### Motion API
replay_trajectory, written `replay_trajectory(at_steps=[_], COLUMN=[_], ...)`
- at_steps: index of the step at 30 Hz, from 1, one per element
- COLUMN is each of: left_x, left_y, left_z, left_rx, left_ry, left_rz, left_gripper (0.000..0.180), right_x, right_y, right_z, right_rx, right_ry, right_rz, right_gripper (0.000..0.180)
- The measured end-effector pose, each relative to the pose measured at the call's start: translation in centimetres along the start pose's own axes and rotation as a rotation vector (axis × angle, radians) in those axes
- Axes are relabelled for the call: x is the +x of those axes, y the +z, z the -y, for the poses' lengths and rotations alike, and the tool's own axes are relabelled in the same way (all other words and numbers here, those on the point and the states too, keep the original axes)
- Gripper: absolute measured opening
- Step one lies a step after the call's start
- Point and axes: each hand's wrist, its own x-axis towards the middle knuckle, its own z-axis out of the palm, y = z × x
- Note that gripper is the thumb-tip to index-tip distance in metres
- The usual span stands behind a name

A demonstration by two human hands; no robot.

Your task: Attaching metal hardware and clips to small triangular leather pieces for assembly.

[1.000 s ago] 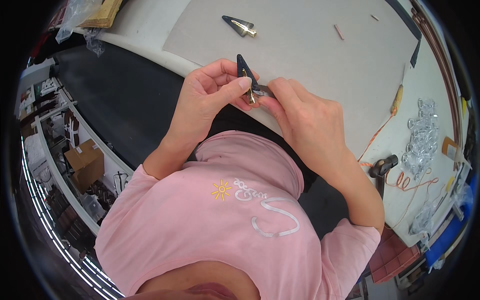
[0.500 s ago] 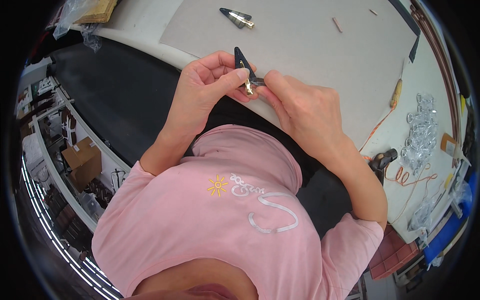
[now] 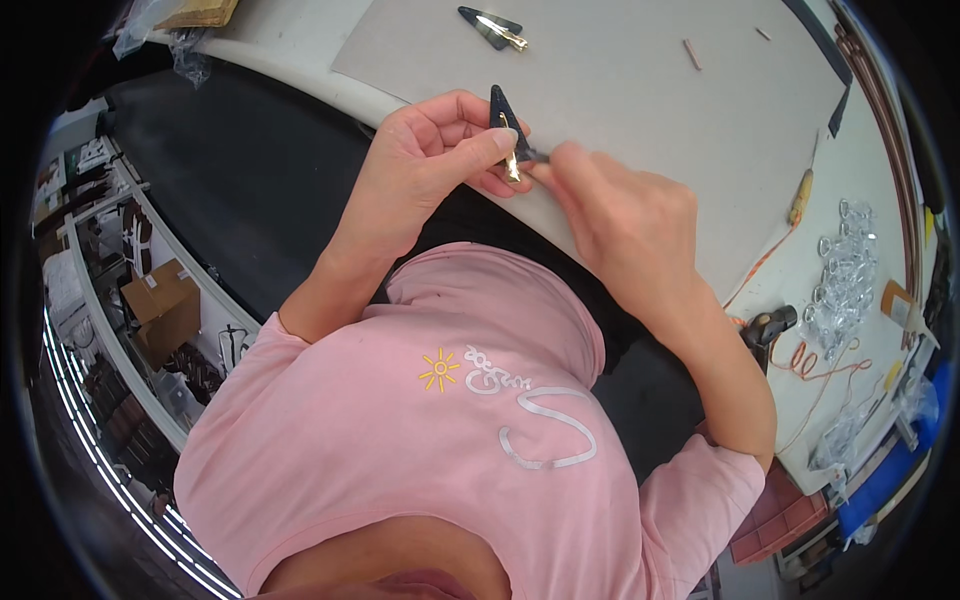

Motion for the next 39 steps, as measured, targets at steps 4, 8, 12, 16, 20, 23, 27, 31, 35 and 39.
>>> replay_trajectory(at_steps=[4, 8, 12, 16, 20, 23, 27, 31, 35, 39], left_x=[-0.2, -0.2, -0.2, -0.2, -0.2, -0.2, -0.1, -0.1, -0.1, -0.1], left_y=[0.2, 0.0, 0.0, 0.1, 0.0, -0.1, 0.0, 0.0, -0.2, -0.2], left_z=[-0.3, -0.2, -0.4, -0.4, -0.4, -0.6, -0.4, -0.5, -0.4, -0.3], left_rx=[-0.003, -0.031, -0.064, -0.039, -0.059, -0.059, -0.067, -0.057, -0.063, -0.058], left_ry=[0.019, -0.011, -0.036, -0.025, -0.018, -0.032, -0.024, -0.020, -0.011, -0.007], left_rz=[-0.002, 0.007, 0.016, 0.027, 0.024, 0.033, 0.036, 0.025, 0.036, 0.033], left_gripper=[0.014, 0.013, 0.013, 0.012, 0.012, 0.012, 0.012, 0.012, 0.012, 0.012], right_x=[0.1, -0.5, -0.6, -0.1, 0.3, 0.5, 0.4, 0.4, 0.5, 0.5], right_y=[-1.4, -2.6, -2.9, -2.8, -2.9, -2.7, -2.0, -1.6, -1.4, -1.2], right_z=[0.2, -0.2, 0.5, 0.2, -0.1, 0.4, 0.7, 0.8, 0.8, 0.9], right_rx=[0.211, 0.355, 0.314, 0.230, 0.146, 0.231, 0.147, 0.067, -0.009, -0.010], right_ry=[0.256, 0.407, 0.266, 0.327, 0.259, 0.371, 0.168, 0.056, 0.023, 0.028], right_rz=[-0.103, -0.090, 0.092, 0.114, 0.159, 0.094, 0.038, 0.041, 0.044, 0.046], right_gripper=[0.011, 0.010, 0.012, 0.027, 0.031, 0.028, 0.025, 0.020, 0.021, 0.021])
